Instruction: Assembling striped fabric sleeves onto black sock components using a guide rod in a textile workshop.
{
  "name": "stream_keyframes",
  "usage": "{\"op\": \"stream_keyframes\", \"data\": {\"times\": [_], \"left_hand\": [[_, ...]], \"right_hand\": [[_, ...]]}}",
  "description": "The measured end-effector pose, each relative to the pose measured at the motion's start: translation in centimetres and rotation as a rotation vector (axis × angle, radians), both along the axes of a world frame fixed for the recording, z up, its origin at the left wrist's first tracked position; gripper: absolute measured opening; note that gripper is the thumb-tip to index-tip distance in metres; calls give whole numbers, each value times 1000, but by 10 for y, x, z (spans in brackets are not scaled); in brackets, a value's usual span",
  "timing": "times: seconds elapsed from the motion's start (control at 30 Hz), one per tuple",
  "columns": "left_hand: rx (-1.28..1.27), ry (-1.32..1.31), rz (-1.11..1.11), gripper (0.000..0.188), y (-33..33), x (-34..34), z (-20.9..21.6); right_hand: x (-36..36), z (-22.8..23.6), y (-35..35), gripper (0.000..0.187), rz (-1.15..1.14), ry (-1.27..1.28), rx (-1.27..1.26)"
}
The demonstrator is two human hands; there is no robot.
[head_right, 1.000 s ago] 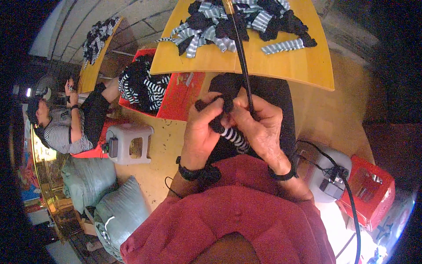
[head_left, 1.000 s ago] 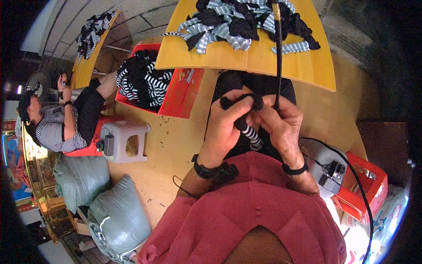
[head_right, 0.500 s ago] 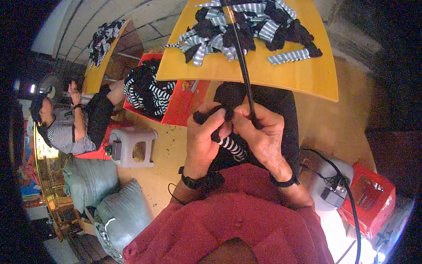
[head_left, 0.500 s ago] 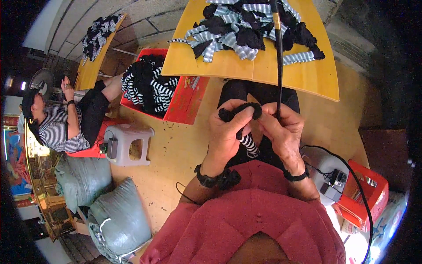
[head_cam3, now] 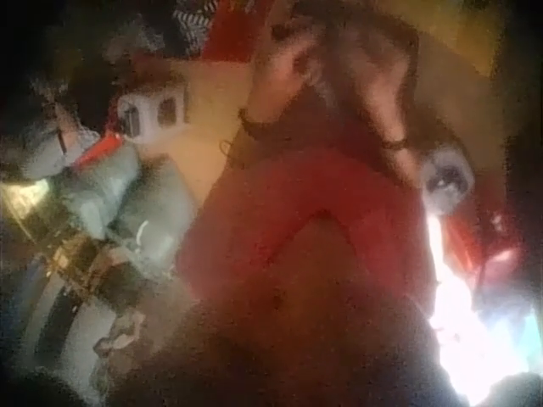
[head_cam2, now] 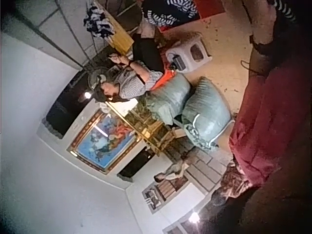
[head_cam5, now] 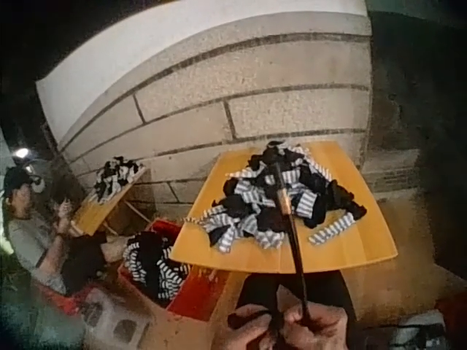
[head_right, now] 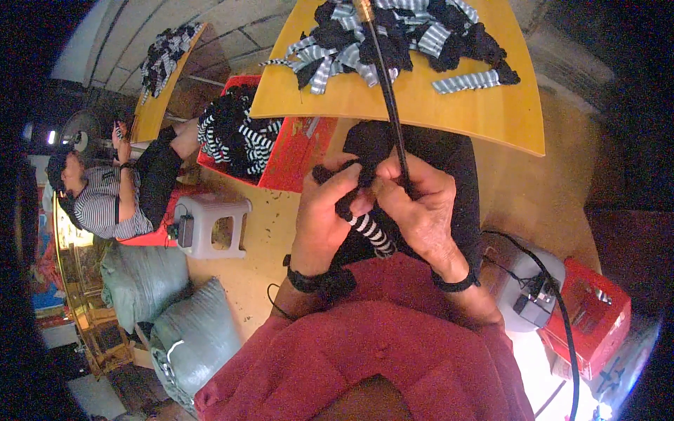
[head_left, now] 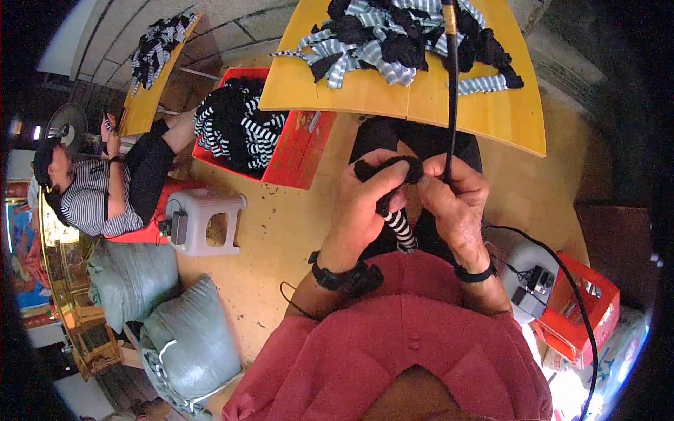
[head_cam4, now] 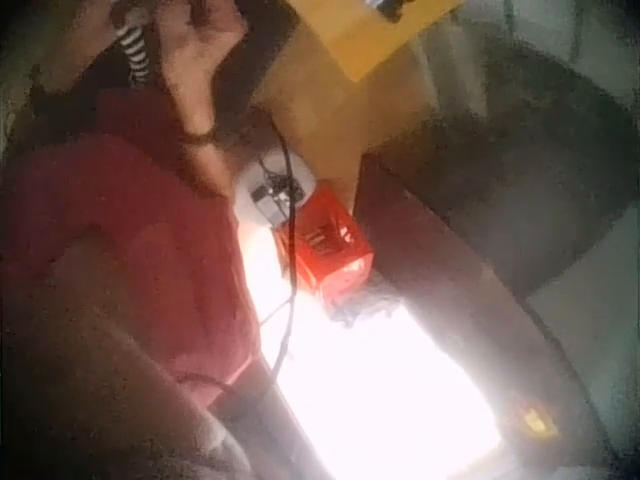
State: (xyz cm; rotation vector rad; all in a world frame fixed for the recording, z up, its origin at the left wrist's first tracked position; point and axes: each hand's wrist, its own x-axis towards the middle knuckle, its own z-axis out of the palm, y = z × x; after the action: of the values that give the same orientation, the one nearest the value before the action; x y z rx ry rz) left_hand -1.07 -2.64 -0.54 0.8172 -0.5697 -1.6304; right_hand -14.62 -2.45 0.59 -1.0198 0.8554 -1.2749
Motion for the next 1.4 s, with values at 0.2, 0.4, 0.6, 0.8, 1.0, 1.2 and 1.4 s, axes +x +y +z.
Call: {"op": "stream_keyframes", "data": {"times": [0.2,0.4,0.6,0.8,1.0,1.2,1.4], "left_hand": [[-15,-3,-41,17,0,-6,1],[-92,75,-136,20,4,-3,5],[-295,-326,-75,20,12,-4,11],[-261,-256,3,10,16,-6,17],[-338,-401,21,6,16,-5,10],[-311,-469,-53,5,15,-3,9],[-212,-530,-111,6,15,-2,13]], "right_hand": [[-5,4,4,7,-6,-83,-24],[-11,2,9,6,2,-168,81],[-11,-5,14,6,-64,3,-40],[-12,3,18,6,-38,-12,-5],[-16,5,16,5,-54,77,74],[-24,0,9,6,47,161,261],[-19,-12,13,3,-62,73,-7]]}}
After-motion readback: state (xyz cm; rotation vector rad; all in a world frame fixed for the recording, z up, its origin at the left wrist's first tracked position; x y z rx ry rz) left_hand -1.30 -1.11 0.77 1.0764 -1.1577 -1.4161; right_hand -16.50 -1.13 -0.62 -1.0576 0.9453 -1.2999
